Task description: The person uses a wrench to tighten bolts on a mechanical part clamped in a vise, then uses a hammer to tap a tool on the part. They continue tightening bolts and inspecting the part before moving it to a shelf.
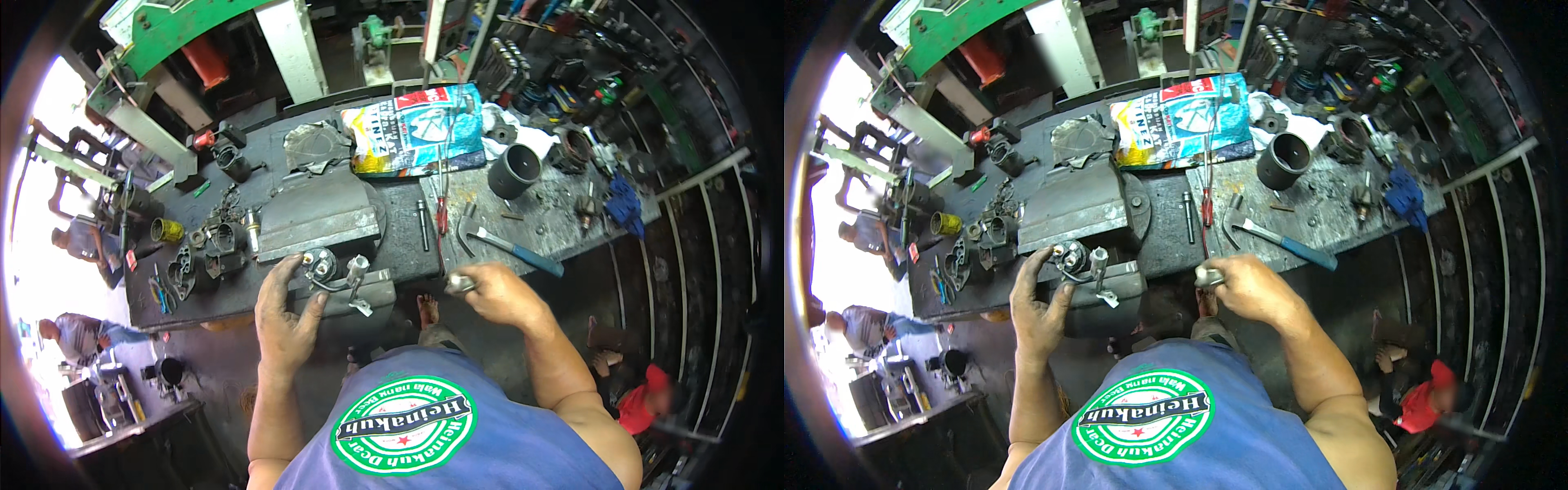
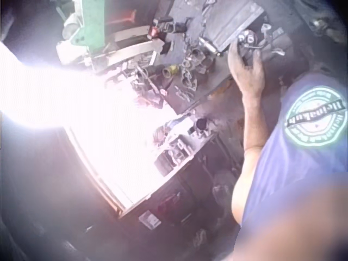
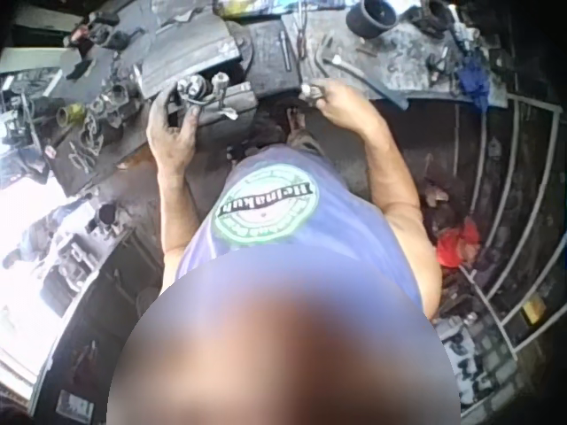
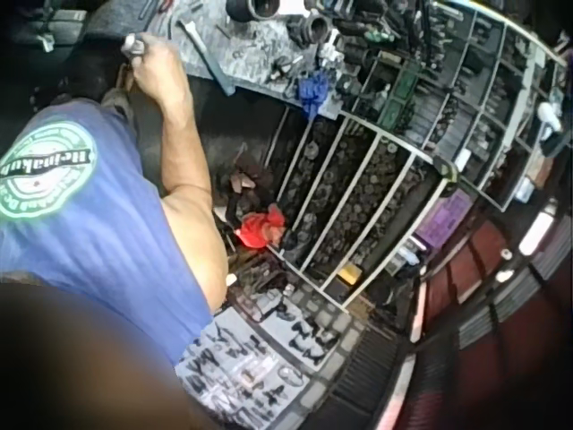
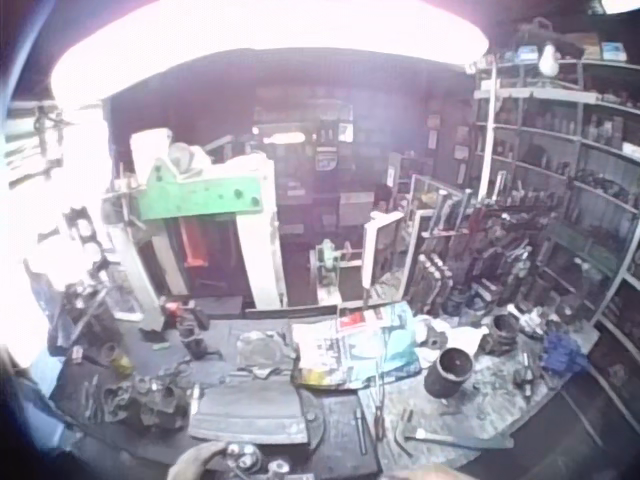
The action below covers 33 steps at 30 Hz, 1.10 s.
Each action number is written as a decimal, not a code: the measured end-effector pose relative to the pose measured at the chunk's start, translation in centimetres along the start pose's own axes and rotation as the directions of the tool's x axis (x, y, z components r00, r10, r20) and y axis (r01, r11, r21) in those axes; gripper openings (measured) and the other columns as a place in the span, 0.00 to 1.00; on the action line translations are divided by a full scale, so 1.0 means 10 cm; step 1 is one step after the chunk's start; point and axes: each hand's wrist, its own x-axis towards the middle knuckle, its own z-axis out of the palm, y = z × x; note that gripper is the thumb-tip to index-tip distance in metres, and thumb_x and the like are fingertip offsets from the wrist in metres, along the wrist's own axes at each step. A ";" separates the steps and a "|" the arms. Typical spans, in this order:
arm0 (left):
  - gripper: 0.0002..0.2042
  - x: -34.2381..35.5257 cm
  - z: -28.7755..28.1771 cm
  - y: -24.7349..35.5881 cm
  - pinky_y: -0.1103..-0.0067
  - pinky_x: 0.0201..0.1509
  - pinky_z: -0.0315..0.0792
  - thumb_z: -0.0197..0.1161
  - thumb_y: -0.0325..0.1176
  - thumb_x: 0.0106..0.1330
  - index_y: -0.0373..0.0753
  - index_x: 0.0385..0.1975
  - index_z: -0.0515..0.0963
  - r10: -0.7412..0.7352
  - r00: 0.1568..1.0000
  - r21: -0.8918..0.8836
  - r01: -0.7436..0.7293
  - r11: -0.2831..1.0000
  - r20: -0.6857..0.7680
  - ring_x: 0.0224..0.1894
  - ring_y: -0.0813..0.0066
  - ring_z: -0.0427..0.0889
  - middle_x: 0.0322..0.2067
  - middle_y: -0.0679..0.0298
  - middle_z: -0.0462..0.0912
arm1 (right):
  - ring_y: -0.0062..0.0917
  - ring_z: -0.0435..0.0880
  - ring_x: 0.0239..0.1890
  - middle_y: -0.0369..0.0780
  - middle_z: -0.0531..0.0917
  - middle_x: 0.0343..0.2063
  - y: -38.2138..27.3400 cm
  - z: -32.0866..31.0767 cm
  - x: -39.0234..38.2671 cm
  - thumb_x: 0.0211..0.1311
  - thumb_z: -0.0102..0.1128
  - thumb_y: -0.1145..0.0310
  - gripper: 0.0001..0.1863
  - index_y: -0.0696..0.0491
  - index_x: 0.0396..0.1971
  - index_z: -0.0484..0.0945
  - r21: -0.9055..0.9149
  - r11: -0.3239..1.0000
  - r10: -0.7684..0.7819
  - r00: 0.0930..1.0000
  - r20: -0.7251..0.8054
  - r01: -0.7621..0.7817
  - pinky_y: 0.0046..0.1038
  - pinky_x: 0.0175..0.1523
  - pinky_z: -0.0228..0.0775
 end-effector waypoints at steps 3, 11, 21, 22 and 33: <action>0.28 0.00 0.17 0.04 0.64 0.66 0.74 0.77 0.37 0.59 0.36 0.60 0.81 -0.021 0.992 0.155 0.040 0.987 -0.124 0.60 0.51 0.83 0.57 0.52 0.86 | 0.45 0.91 0.46 0.52 0.90 0.42 0.34 -0.35 0.20 0.53 0.59 0.86 0.26 0.57 0.55 0.85 0.000 0.993 -0.115 0.982 -0.152 0.117 0.39 0.53 0.81; 0.22 0.08 0.28 0.04 0.64 0.58 0.79 0.75 0.40 0.58 0.34 0.49 0.86 -0.001 0.976 0.255 0.059 0.965 -0.218 0.50 0.51 0.89 0.48 0.52 0.91 | 0.54 0.82 0.56 0.57 0.81 0.52 1.59 -0.35 1.29 0.61 0.63 0.81 0.28 0.59 0.63 0.76 -0.284 0.959 -0.032 0.986 -0.167 -0.017 0.49 0.62 0.74; 0.24 0.14 0.26 0.07 0.65 0.53 0.80 0.72 0.49 0.61 0.33 0.46 0.86 -0.059 0.981 0.348 0.121 0.930 -0.185 0.45 0.52 0.90 0.42 0.51 0.91 | 0.53 0.83 0.52 0.55 0.82 0.48 1.64 -0.17 1.72 0.65 0.68 0.74 0.27 0.58 0.64 0.76 -0.281 0.955 -0.170 0.951 -0.258 0.095 0.49 0.58 0.76; 0.25 0.15 0.26 0.07 0.65 0.52 0.80 0.71 0.50 0.62 0.32 0.46 0.86 -0.050 0.983 0.355 0.111 0.928 -0.178 0.44 0.52 0.90 0.42 0.51 0.91 | 0.54 0.84 0.51 0.55 0.83 0.47 1.56 -0.11 1.74 0.65 0.69 0.72 0.27 0.57 0.64 0.77 -0.233 0.967 -0.157 0.966 -0.206 0.108 0.50 0.57 0.77; 0.21 0.12 0.24 0.01 0.64 0.54 0.80 0.75 0.43 0.54 0.35 0.44 0.86 -0.053 0.981 0.293 0.107 0.950 -0.186 0.43 0.53 0.90 0.41 0.54 0.91 | 0.54 0.87 0.44 0.51 0.88 0.39 1.43 0.32 2.01 0.61 0.74 0.63 0.24 0.55 0.55 0.77 -0.264 0.956 0.103 0.990 -0.098 -0.126 0.51 0.48 0.78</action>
